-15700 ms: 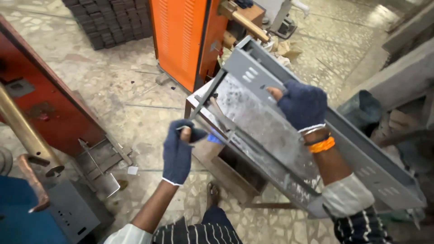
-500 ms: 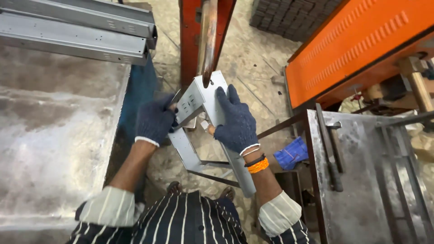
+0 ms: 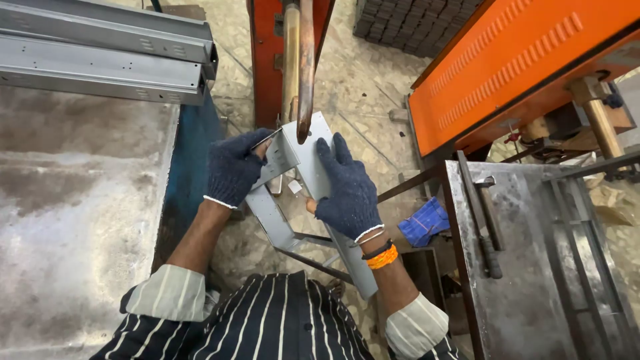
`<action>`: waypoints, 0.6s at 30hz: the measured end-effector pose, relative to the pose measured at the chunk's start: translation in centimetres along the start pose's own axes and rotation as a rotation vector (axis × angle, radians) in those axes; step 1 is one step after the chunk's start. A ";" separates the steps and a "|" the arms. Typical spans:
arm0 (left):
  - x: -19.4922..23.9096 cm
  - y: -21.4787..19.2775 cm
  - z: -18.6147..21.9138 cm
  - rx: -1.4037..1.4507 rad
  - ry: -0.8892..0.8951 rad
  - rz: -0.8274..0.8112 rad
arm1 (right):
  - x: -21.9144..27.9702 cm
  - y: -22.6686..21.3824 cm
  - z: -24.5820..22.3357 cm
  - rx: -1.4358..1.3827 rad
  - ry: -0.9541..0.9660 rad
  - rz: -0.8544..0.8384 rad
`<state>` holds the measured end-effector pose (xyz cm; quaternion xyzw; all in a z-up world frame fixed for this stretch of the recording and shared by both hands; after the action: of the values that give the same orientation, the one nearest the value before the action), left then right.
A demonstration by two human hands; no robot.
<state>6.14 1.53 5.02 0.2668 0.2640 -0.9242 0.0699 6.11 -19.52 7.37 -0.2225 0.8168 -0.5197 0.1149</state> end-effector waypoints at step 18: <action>-1.4 4.7 -2.5 0.301 -0.175 -0.132 | -0.2 -0.1 0.2 0.015 -0.024 -0.029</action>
<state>9.81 -1.17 1.84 0.1749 0.1326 -0.9756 -0.0090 6.39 -19.57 7.38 -0.2399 0.8080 -0.5248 0.1188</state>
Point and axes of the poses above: each hand's wrist, its own x-axis away from the middle knuckle, its own y-axis out of the palm, z = x × y, the point moved 8 cm from there along -x, towards the middle knuckle, and after that the axes turned 14 degrees about -z, right-handed, at the moved point
